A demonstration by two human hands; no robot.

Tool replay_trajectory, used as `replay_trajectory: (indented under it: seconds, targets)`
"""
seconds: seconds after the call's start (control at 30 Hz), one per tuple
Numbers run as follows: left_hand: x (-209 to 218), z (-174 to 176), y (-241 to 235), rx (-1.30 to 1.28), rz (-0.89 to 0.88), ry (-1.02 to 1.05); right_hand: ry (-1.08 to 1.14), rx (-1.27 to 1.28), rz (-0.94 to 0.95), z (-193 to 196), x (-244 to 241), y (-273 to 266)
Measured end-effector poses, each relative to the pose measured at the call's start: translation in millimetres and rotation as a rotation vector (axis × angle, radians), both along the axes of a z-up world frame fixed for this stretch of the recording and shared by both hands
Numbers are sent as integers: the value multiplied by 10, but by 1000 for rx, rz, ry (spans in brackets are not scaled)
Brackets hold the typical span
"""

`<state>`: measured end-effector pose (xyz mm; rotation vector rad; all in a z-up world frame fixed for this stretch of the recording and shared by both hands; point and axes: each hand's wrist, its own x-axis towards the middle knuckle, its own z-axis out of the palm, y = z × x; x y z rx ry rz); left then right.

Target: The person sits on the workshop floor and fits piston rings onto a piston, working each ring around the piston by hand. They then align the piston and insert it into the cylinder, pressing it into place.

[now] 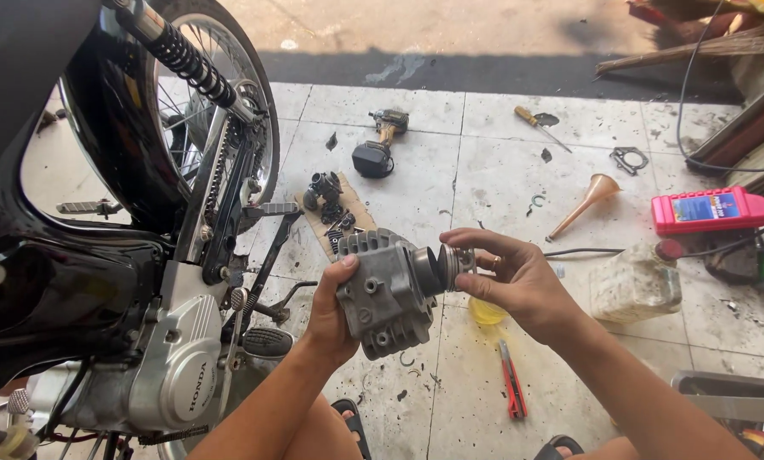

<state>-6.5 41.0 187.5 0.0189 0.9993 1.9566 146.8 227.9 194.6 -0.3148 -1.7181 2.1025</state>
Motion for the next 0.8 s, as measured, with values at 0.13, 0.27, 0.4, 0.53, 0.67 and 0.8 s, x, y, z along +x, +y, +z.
replay_trajectory:
  seconds: [0.13,0.27,0.4,0.53,0.67,0.8]
  targets:
    - [-4,212,37,50,-101,149,-55,67,9,-13,-27,-59]
    - [-222,-242,-5,75,-185,397,-92,143,47,-108,-57,-68]
    - [-181,11,-65,-71,-215,458,-433,172,81,135,-87,-80]
    - [-170,-32,-122,-139,-207,528,-423,163,54,71,-56,-144]
    - [-172,-63,-113,-103,-211,584,-335,224,55,109,-31,-161]
    - [-143,-29,-113,-67,-213,596,-268,250,46,124,27,-193]
